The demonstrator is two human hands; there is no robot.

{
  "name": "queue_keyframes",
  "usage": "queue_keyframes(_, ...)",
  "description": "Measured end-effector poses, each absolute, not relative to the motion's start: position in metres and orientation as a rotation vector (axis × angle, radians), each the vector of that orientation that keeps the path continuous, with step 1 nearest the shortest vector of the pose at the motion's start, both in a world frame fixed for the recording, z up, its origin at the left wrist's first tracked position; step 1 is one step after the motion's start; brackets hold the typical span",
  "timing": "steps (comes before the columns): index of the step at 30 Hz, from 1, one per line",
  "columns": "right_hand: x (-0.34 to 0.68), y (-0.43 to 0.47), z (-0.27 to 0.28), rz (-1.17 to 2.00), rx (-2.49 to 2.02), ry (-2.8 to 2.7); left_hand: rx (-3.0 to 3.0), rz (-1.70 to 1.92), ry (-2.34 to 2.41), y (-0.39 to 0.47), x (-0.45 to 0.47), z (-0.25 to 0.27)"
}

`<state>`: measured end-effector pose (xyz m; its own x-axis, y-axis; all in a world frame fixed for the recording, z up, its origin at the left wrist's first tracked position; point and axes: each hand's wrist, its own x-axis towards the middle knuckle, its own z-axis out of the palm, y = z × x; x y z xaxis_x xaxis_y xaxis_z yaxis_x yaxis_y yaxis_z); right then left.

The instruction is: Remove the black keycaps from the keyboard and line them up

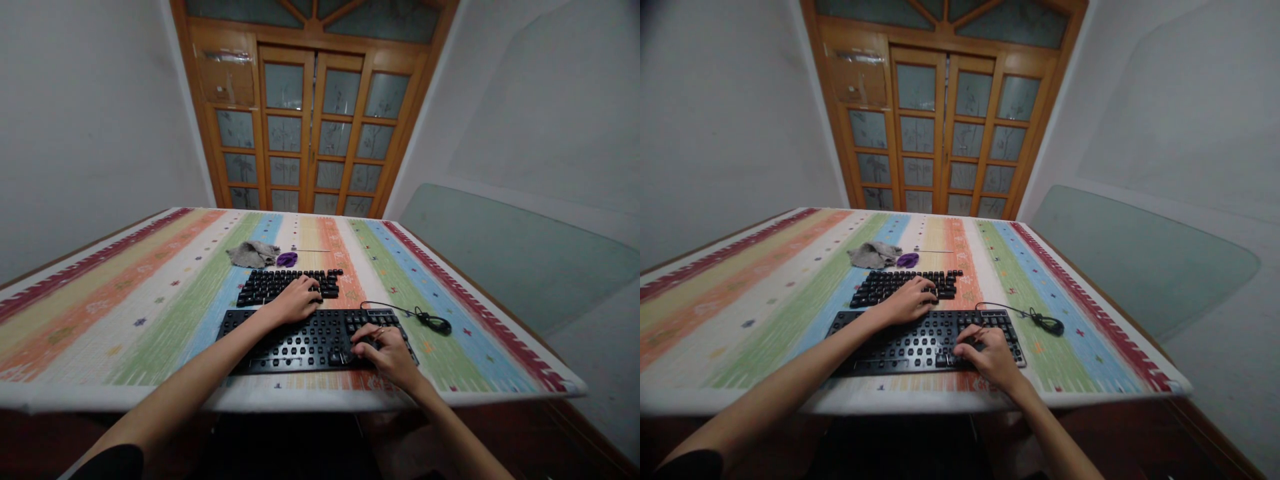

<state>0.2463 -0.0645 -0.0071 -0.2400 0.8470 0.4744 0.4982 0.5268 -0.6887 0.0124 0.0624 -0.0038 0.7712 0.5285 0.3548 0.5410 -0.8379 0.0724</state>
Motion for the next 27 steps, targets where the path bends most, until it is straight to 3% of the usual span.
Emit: queue_keyframes(27, 0.247, -0.064, -0.009, 0.491, -1.109, -1.909, -2.944, -0.585, -0.858, 0.079, 0.022, -0.008)
